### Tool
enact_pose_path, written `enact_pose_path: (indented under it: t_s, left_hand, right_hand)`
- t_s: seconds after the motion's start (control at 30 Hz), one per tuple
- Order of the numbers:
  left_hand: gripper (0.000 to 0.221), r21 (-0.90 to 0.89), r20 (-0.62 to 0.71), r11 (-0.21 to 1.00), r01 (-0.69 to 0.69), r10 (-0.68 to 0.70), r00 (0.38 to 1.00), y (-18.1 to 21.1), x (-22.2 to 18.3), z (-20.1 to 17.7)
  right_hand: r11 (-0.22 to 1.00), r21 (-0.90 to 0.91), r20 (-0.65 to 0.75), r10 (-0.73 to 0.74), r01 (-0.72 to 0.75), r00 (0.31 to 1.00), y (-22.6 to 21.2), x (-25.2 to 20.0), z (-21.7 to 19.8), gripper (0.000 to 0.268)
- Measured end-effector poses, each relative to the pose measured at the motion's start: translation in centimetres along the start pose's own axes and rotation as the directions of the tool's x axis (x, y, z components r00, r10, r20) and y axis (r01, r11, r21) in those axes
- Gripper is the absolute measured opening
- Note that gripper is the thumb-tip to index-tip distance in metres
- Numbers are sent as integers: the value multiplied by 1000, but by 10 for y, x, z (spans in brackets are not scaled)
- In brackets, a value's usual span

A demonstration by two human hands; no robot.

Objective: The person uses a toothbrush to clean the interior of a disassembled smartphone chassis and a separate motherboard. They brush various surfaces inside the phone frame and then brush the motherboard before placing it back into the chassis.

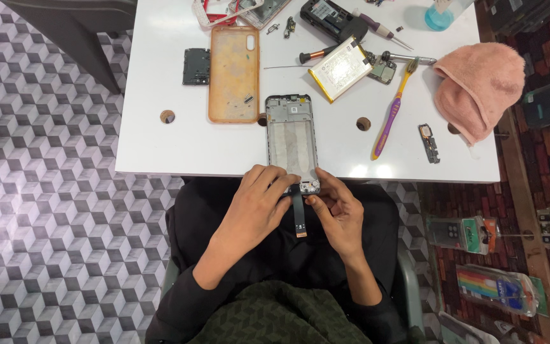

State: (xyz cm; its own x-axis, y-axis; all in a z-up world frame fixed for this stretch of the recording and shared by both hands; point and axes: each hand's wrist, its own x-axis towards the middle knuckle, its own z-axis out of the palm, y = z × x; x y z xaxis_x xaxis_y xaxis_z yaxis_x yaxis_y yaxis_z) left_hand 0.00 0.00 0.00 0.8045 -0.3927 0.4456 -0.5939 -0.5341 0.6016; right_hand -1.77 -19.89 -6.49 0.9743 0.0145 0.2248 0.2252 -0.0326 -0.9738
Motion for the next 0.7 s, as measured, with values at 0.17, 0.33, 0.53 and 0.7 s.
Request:
enact_pose_path:
  t_s: [0.17,0.33,0.53,0.7]
  left_hand:
    - [43,-4,10,1000,23,-23,1000,1,0,-2]
    - [38,-112,-13,991,76,-78,997,2,0,-2]
    - [37,-176,-27,975,136,-143,989,0,0,-3]
    - [38,-248,-87,954,167,-194,977,-3,0,-2]
  right_hand:
    - [998,60,-20,-20,21,1000,3,-2,1,48]
    - [996,60,-43,-66,68,997,8,-4,0,25]
    - [997,8,-47,-79,80,996,1,-3,5,20]
    - [974,-187,-34,-138,130,990,-9,0,9,20]
